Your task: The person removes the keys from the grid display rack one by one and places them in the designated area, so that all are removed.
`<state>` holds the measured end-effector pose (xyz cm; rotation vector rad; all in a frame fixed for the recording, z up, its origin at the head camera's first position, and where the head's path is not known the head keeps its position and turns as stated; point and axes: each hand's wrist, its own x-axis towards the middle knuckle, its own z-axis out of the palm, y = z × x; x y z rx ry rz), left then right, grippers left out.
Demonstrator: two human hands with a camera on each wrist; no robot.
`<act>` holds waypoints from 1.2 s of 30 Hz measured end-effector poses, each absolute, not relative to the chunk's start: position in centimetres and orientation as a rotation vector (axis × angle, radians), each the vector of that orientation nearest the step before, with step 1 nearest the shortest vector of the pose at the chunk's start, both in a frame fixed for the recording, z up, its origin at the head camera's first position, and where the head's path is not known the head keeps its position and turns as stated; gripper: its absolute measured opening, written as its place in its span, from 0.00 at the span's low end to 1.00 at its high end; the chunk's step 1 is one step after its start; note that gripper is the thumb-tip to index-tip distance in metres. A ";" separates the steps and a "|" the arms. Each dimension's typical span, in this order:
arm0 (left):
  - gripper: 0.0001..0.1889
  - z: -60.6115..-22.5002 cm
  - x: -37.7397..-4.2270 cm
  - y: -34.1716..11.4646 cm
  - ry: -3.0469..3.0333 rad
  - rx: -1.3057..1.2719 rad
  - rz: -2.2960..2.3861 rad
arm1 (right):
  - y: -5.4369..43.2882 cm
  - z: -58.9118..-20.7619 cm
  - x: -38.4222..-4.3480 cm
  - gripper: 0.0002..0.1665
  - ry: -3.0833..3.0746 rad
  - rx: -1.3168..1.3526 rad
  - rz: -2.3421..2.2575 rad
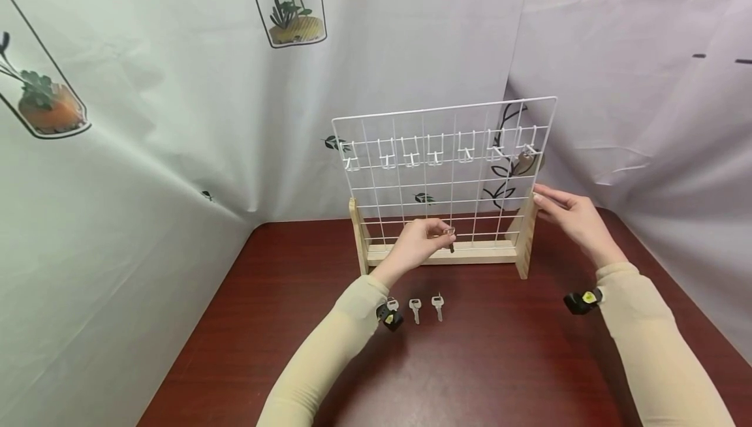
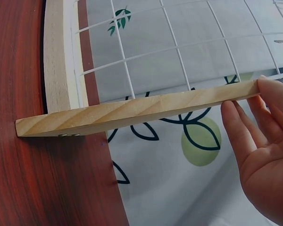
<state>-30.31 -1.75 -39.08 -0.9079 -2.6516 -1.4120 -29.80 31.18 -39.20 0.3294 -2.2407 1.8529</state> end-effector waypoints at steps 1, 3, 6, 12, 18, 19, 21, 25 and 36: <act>0.10 -39.1 -30.3 -1.8 -2.655 -0.909 -1.403 | 31.2 -39.2 -29.8 0.33 -2.238 0.332 1.856; 0.09 -39.2 -30.3 -1.9 -2.659 -0.911 -1.381 | 31.1 -39.2 -29.8 0.33 -2.236 0.334 1.861; 0.08 -39.3 -30.3 -2.0 -2.654 -0.919 -1.371 | 31.1 -39.2 -29.7 0.34 -2.238 0.330 1.863; 0.08 -39.3 -30.4 -2.2 -2.645 -0.962 -1.374 | 31.2 -39.2 -29.7 0.33 -2.252 0.325 1.853; 0.10 -39.5 -30.4 -2.0 -2.659 -0.955 -1.416 | 31.2 -39.1 -29.8 0.34 -2.228 0.327 1.886; 0.09 -39.6 -30.4 -2.0 -2.661 -0.954 -1.432 | 31.2 -39.1 -29.8 0.34 -2.227 0.322 1.885; 0.09 -39.7 -30.3 -1.9 -2.665 -0.958 -1.457 | 31.2 -39.1 -29.8 0.34 -2.226 0.321 1.890; 0.08 -40.0 -30.0 -1.7 -2.658 -0.987 -1.533 | 31.2 -39.0 -29.7 0.34 -2.218 0.318 1.899; 0.04 -40.6 -30.0 -1.4 -2.699 -0.974 -1.492 | 31.1 -39.0 -29.7 0.33 -2.223 0.329 1.884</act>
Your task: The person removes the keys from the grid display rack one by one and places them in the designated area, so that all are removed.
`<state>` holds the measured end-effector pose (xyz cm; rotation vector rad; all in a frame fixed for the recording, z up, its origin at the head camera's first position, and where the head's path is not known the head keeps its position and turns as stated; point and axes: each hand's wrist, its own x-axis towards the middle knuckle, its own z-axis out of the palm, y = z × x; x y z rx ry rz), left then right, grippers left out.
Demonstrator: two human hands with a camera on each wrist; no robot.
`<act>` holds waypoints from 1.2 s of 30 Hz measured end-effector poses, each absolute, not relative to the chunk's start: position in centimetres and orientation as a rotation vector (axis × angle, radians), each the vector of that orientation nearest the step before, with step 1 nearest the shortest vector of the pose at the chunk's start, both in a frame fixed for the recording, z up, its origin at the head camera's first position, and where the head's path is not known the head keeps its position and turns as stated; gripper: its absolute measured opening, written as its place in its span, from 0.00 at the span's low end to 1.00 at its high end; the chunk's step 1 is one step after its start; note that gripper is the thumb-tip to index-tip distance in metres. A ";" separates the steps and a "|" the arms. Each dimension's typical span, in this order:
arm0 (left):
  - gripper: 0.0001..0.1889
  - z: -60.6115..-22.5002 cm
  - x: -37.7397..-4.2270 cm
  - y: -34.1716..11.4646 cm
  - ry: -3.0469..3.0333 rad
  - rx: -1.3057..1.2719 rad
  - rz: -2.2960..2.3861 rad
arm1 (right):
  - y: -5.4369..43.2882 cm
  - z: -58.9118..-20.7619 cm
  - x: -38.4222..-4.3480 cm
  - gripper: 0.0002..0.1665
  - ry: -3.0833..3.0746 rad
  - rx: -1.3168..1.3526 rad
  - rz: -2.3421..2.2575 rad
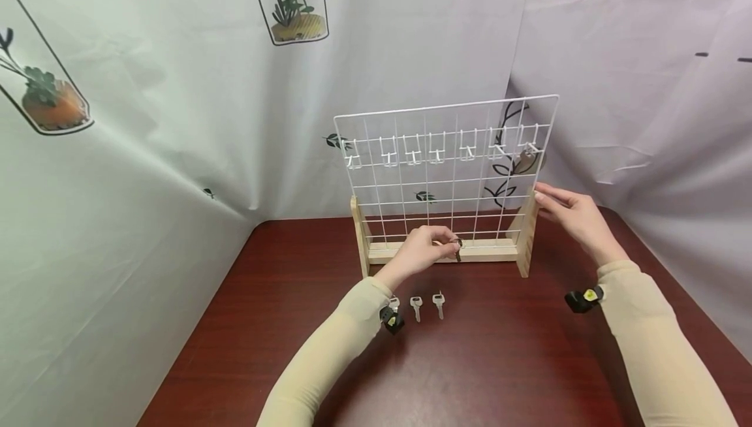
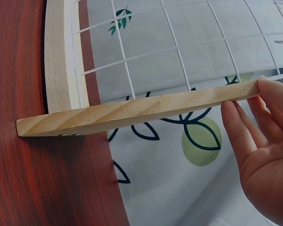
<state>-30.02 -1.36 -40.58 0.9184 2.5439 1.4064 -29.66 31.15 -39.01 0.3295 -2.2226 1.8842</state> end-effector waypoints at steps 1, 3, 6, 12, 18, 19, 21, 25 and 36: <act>0.04 -40.6 -30.1 -1.3 2.549 0.920 1.388 | 31.2 -39.0 -29.7 0.33 -2.229 0.327 1.872; 0.04 -40.8 -30.1 -1.2 2.542 0.922 1.359 | 31.2 -39.0 -29.7 0.34 -2.233 0.327 1.868; 0.05 -41.3 -30.2 -1.0 2.519 0.941 1.308 | 31.2 -39.0 -29.7 0.34 -2.245 0.320 1.856; 0.05 -42.5 -30.2 -0.8 2.514 0.969 1.155 | 31.3 -39.1 -29.6 0.33 -2.262 0.306 1.847; 0.07 -43.3 -30.1 -0.6 2.450 0.972 1.134 | 31.2 -39.1 -29.6 0.34 -2.276 0.299 1.828; 0.07 -43.4 -30.1 -0.5 2.442 0.969 1.128 | 31.2 -39.1 -29.7 0.34 -2.282 0.298 1.822; 0.07 -43.7 -30.0 -0.5 2.428 0.963 1.115 | 31.2 -39.1 -29.7 0.34 -2.289 0.300 1.808; 0.06 -44.2 -29.9 -0.2 2.416 0.934 1.081 | 31.2 -39.1 -29.8 0.34 -2.266 0.308 1.831; 0.03 -45.5 -29.7 0.7 2.406 0.945 0.970 | 31.2 -39.2 -29.7 0.33 -2.260 0.321 1.834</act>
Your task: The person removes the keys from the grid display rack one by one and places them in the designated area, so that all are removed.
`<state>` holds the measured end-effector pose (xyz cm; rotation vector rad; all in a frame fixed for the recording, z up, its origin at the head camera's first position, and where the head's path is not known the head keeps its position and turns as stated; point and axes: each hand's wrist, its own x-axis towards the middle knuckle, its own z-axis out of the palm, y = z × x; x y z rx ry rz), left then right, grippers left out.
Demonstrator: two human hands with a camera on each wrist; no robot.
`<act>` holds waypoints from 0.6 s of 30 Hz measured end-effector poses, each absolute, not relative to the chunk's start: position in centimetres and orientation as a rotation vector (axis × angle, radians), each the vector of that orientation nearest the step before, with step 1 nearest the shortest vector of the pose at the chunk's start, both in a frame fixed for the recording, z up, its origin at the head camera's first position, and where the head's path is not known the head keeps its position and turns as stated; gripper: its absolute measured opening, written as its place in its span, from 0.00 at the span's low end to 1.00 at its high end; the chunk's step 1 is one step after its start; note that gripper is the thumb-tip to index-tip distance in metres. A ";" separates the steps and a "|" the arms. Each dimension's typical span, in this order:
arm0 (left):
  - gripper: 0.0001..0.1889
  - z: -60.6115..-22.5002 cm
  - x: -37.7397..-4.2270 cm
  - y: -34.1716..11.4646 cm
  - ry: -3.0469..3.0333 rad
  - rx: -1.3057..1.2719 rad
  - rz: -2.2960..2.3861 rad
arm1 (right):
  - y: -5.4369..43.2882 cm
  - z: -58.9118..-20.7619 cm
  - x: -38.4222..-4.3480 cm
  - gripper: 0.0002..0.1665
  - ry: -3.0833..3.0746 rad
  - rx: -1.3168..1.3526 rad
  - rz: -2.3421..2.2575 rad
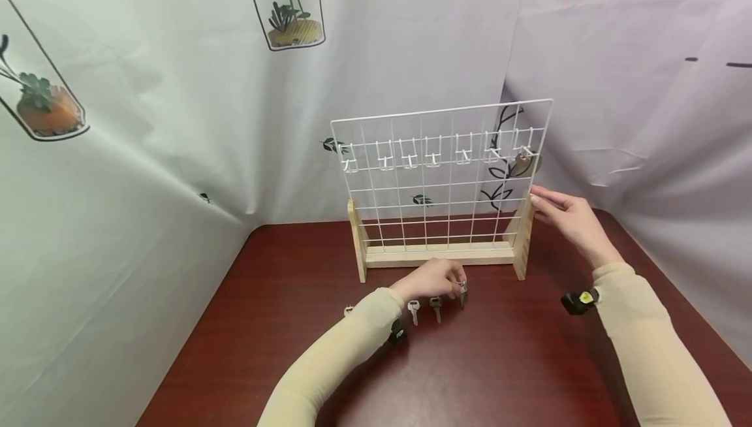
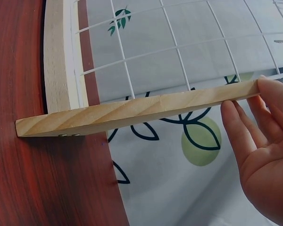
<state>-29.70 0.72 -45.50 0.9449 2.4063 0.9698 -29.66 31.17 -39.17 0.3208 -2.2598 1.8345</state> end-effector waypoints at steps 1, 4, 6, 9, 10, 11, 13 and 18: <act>0.04 -45.6 -29.7 0.8 2.414 0.952 0.953 | 31.2 -39.2 -29.7 0.33 -2.257 0.324 1.837; 0.05 -45.8 -29.8 0.8 2.435 0.971 0.907 | 31.2 -39.3 -29.7 0.33 -2.266 0.322 1.824; 0.05 -45.9 -29.7 0.8 2.446 0.976 0.880 | 31.2 -39.3 -29.7 0.33 -2.287 0.308 1.797; 0.05 -46.0 -29.7 0.8 2.456 0.976 0.856 | 31.2 -39.2 -29.7 0.33 -2.311 0.289 1.762; 0.04 -46.0 -29.8 0.8 2.462 0.975 0.850 | 31.2 -39.2 -29.7 0.33 -2.313 0.287 1.757; 0.04 -46.1 -29.8 0.8 2.471 0.980 0.841 | 31.2 -39.2 -29.7 0.32 -2.311 0.287 1.758; 0.04 -46.2 -30.0 0.8 2.499 1.001 0.816 | 31.2 -39.2 -29.7 0.32 -2.299 0.297 1.770; 0.05 -46.4 -30.4 0.8 2.548 1.036 0.758 | 31.2 -39.2 -29.7 0.32 -2.260 0.311 1.814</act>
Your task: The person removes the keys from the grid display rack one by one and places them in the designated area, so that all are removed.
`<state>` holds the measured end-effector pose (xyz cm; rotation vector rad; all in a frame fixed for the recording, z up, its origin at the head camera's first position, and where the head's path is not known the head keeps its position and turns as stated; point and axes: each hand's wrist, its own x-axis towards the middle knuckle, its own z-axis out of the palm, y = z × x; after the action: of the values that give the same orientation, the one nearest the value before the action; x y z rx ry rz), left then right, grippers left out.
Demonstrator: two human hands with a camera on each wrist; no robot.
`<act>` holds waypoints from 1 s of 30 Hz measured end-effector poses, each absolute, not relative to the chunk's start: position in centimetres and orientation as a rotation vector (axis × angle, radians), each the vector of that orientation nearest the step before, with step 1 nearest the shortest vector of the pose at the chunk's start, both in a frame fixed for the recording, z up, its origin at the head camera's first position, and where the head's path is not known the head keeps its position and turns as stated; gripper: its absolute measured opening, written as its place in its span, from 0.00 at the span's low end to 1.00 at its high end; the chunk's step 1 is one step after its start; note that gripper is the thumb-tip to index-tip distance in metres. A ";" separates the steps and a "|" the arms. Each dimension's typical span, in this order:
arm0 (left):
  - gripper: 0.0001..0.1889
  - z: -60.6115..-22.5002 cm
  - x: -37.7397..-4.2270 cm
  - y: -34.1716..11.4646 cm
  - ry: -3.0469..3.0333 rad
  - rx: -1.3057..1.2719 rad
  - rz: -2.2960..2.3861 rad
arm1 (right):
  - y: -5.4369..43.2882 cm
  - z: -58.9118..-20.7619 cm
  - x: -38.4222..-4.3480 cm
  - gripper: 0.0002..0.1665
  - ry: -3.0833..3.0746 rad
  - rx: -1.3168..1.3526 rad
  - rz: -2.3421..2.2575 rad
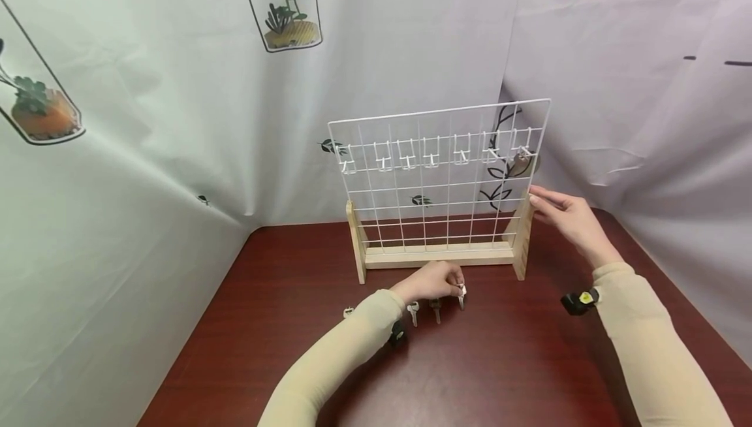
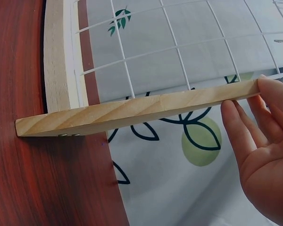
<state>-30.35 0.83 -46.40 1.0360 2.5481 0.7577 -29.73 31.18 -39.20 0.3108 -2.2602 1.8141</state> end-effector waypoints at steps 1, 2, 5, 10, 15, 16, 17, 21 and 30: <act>0.05 -46.4 -30.4 0.8 2.553 1.032 0.755 | 31.2 -39.2 -29.8 0.32 -2.259 0.312 1.818; 0.05 -46.4 -30.4 0.8 2.557 1.028 0.751 | 31.2 -39.2 -29.8 0.32 -2.256 0.312 1.822; 0.05 -46.4 -30.5 0.8 2.578 1.023 0.737 | 31.2 -39.1 -29.8 0.32 -2.256 0.318 1.818; 0.06 -46.7 -30.4 0.8 2.588 1.012 0.727 | 31.1 -39.2 -29.8 0.33 -2.257 0.324 1.818; 0.07 -47.2 -30.3 0.7 2.564 0.989 0.726 | 30.9 -39.3 -29.6 0.33 -2.278 0.308 1.802; 0.07 -47.2 -30.3 0.7 2.562 0.993 0.723 | 30.8 -39.3 -29.6 0.33 -2.281 0.306 1.798; 0.06 -47.2 -30.3 0.7 2.560 0.995 0.723 | 30.8 -39.3 -29.6 0.33 -2.281 0.305 1.799; 0.06 -46.9 -30.2 0.7 2.558 0.999 0.708 | 30.8 -39.1 -29.6 0.33 -2.286 0.315 1.787; 0.05 -46.9 -29.6 1.1 2.570 1.006 0.644 | 30.9 -39.1 -29.6 0.33 -2.280 0.320 1.784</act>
<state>-29.60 1.08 -46.92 1.0062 2.5696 0.6437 -29.63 30.93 -39.13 0.3198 -2.2803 1.7839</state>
